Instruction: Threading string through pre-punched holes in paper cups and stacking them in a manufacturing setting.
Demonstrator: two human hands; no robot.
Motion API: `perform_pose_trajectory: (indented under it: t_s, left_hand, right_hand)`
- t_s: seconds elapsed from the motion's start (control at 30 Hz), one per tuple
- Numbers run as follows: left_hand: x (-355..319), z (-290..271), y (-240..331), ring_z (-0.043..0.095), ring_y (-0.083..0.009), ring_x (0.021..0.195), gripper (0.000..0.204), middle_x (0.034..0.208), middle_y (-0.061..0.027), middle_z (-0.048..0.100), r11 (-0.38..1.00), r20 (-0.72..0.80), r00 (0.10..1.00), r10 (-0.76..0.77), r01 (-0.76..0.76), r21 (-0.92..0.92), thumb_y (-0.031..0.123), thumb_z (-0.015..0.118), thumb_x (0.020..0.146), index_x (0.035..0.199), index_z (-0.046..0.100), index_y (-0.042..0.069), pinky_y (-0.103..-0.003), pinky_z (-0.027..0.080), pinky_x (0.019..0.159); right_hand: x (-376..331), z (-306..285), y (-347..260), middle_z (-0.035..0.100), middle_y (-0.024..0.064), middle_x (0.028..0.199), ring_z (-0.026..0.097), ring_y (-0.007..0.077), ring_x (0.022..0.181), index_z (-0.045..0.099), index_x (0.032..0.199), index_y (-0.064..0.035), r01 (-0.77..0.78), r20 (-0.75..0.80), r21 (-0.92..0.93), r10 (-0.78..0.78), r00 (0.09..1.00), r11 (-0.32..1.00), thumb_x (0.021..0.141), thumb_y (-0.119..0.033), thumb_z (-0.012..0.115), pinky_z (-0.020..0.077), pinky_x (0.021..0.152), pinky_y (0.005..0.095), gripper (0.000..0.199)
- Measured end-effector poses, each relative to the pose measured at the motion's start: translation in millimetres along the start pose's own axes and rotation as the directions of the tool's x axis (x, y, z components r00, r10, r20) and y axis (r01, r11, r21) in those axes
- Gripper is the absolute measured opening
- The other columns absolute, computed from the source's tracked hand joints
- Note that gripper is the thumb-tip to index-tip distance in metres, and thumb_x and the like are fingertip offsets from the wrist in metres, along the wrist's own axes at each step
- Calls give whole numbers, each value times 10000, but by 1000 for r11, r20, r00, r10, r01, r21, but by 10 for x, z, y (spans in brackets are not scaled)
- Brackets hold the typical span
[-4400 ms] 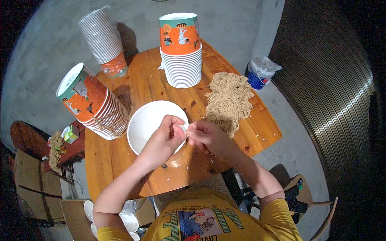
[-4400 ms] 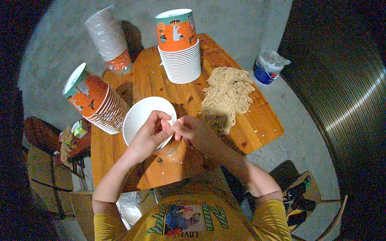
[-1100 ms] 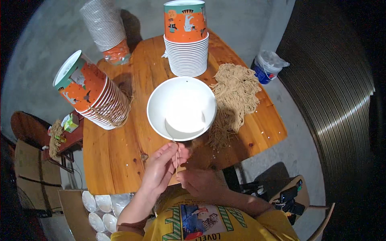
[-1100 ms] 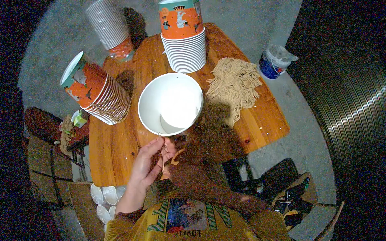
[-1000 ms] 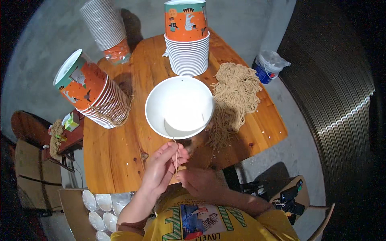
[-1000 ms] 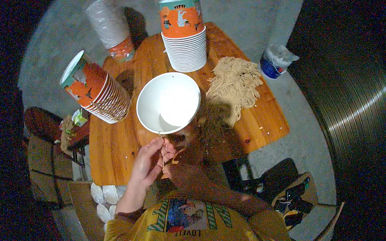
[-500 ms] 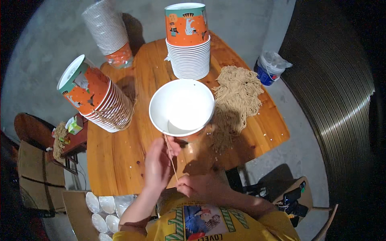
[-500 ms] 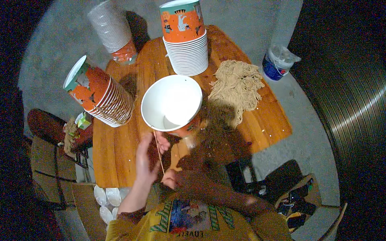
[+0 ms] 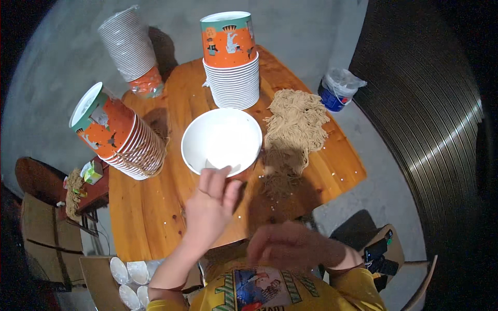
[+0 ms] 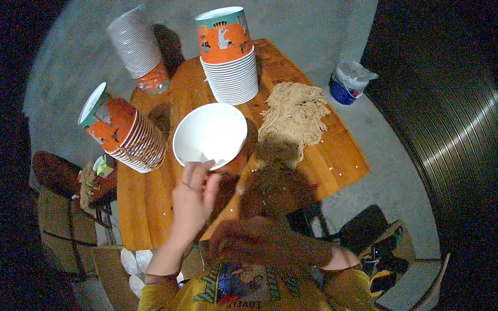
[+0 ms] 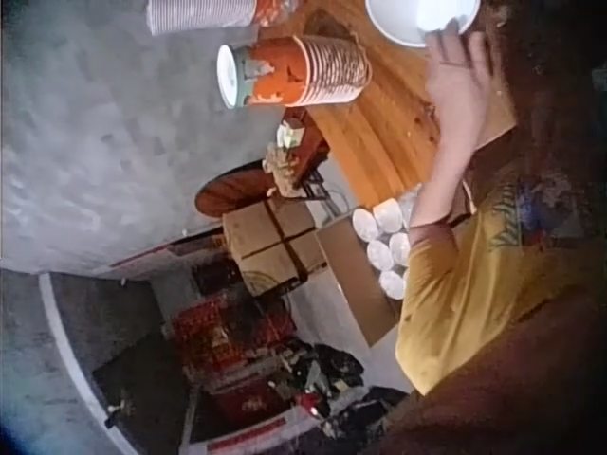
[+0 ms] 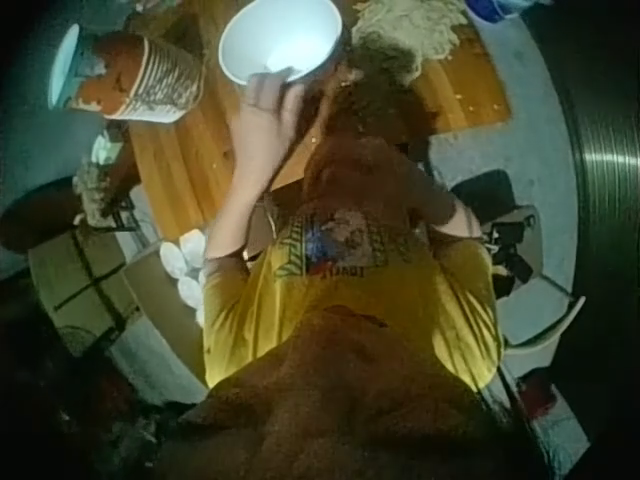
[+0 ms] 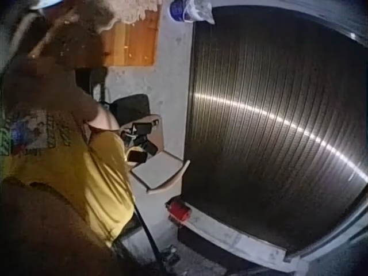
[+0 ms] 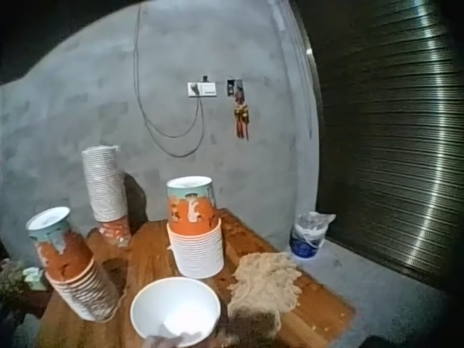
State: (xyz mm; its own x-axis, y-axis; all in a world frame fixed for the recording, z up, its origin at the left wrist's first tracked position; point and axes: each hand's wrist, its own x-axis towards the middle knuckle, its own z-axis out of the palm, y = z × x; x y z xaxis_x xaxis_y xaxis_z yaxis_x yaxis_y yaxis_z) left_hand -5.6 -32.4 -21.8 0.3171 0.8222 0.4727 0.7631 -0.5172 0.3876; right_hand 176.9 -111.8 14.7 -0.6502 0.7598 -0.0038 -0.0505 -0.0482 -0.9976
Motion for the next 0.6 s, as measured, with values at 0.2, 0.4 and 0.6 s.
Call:
perform_pose_trajectory:
  t_s: [0.2, 0.4, 0.6]
  left_hand:
    - [83, -354, -535, 543, -337, 737, 157, 784, -156, 544, 994, -34, 998, -56, 53, -93, 94, 592, 847, 760, 577, -36, -409, 443, 664]
    - [70, -587, -1041, 543, -303, 825, 151, 854, -143, 572, 993, 64, 995, 82, -76, -95, 98, 589, 847, 778, 574, -36, -361, 443, 722]
    - [-335, -452, -611, 569, -312, 892, 111, 952, -162, 590, 984, -355, 929, 107, -150, -95, 13, 598, 793, 898, 574, -13, -360, 465, 762]
  right_hand:
    - [256, -340, 220, 392, -17, 559, 342, 53, 480, 527, 841, -77, 272, -391, 687, 27, 920, 674, 988, -342, 393, 257, 395, 209, 331]
    - [629, -449, 526, 287, -37, 513, 271, 62, 447, 524, 831, -70, 362, -366, 928, 36, 930, 86, 982, -248, 390, 209, 386, 208, 269]
    - [759, -355, 567, 292, -32, 515, 262, 70, 444, 513, 810, -63, 374, -374, 927, 10, 927, 44, 967, -223, 402, 199, 389, 218, 250]
